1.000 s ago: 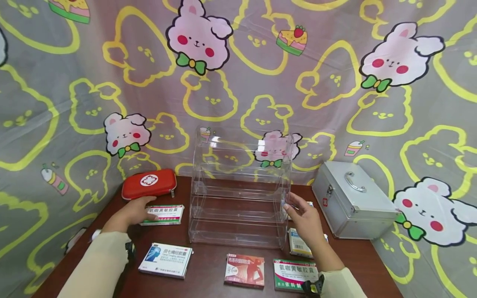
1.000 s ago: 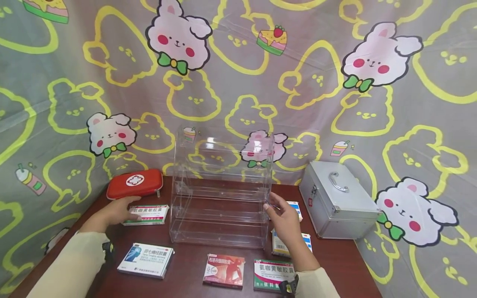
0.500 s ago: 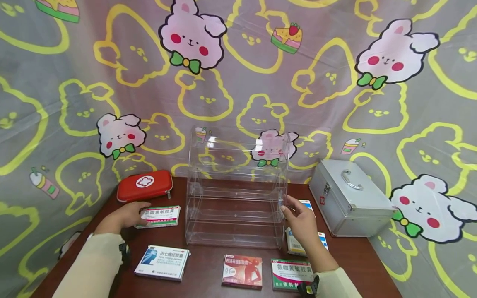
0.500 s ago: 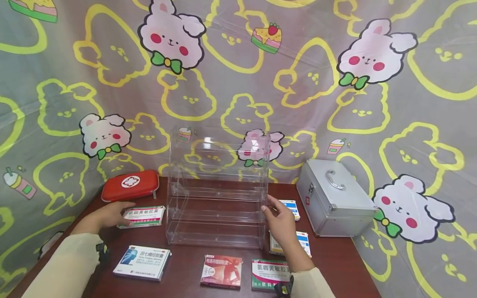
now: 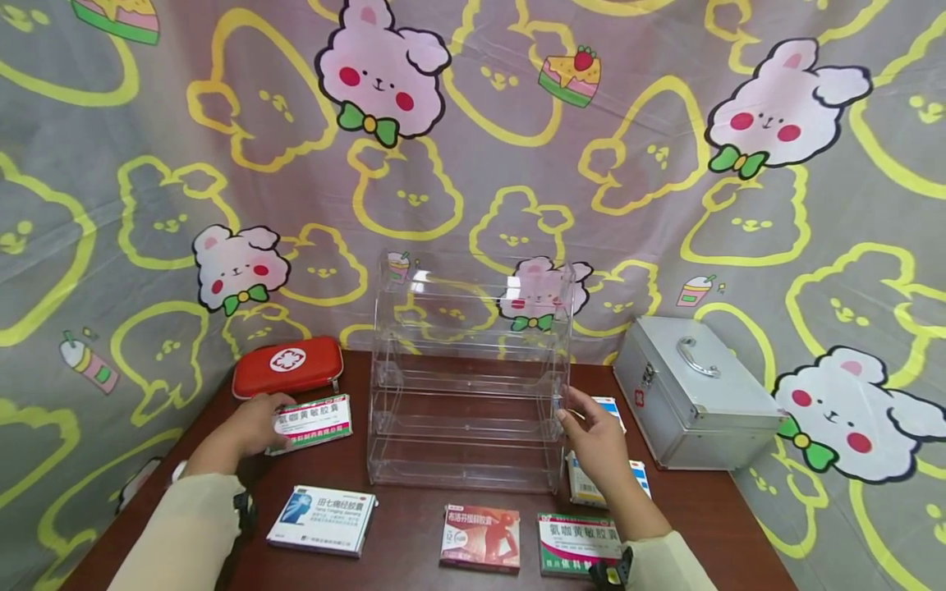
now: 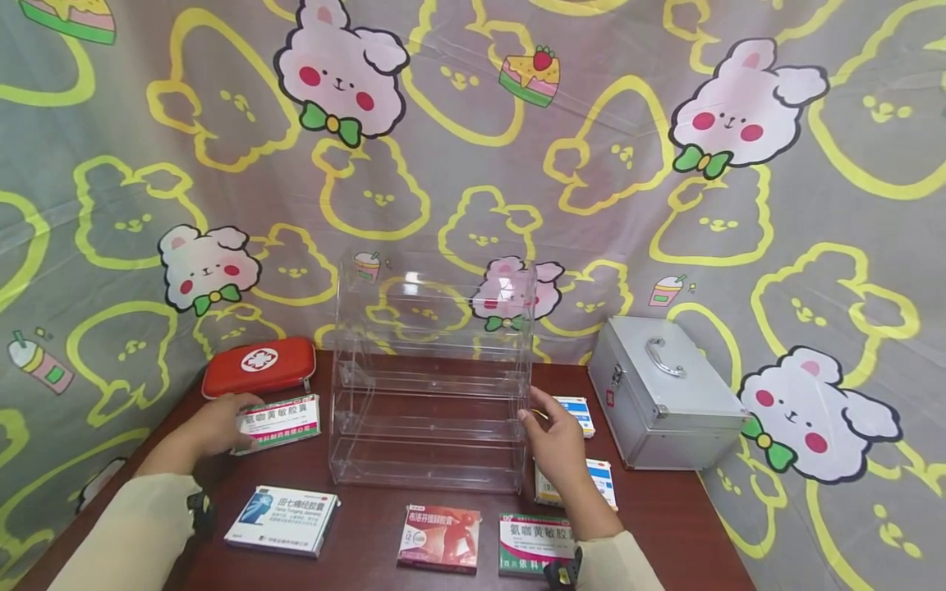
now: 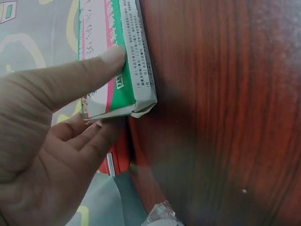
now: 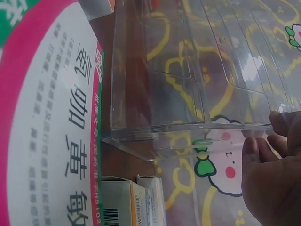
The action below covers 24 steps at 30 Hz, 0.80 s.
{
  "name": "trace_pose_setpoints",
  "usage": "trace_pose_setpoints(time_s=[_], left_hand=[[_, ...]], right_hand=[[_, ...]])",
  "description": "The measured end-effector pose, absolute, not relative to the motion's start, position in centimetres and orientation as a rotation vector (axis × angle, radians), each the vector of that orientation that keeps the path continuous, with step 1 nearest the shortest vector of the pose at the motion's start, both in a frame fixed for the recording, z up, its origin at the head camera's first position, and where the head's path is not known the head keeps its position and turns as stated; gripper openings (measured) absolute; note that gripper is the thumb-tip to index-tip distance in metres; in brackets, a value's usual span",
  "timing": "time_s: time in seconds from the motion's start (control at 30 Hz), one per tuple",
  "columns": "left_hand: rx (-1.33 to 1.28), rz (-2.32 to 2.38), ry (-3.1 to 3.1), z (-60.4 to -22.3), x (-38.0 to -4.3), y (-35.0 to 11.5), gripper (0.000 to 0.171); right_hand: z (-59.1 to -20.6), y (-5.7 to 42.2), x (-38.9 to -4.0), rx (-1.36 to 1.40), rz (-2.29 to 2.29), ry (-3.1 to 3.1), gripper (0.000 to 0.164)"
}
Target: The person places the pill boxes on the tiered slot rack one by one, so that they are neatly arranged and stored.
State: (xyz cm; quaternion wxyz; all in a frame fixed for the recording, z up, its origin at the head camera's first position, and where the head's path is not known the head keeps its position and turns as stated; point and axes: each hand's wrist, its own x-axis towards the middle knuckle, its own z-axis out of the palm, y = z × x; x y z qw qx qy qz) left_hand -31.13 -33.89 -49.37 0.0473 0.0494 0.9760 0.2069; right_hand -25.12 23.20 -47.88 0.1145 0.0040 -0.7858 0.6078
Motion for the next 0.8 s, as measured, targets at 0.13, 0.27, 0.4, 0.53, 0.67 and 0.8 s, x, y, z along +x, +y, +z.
trace_pose_setpoints(time_s=[0.13, 0.27, 0.4, 0.53, 0.67, 0.8], left_hand=[[0.076, 0.72, 3.041, -49.3, -30.5, -34.2, 0.046], [0.021, 0.865, 3.055, -49.3, -29.7, -34.7, 0.034], [0.023, 0.931, 3.066, -49.5, -29.3, -35.2, 0.032], [0.009, 0.985, 3.072, -49.7, -29.0, -35.6, 0.032], [-0.044, 1.1, 3.104, -49.7, -28.7, -35.4, 0.032], [-0.124, 1.268, 3.112, -49.1, -28.1, -34.7, 0.037]], right_hand=[[-47.8, 23.1, -25.0, 0.003, 1.8, -2.307, 0.05], [-47.6, 23.1, -24.9, -0.017, 1.842, -2.309, 0.05], [-47.4, 23.3, -25.0, -0.037, 1.886, -2.304, 0.05], [-47.4, 23.4, -25.1, -0.057, 1.92, -2.299, 0.049], [-47.6, 23.5, -25.4, -0.066, 1.939, -2.294, 0.049], [-47.8, 23.5, -25.6, -0.067, 1.952, -2.293, 0.049]])
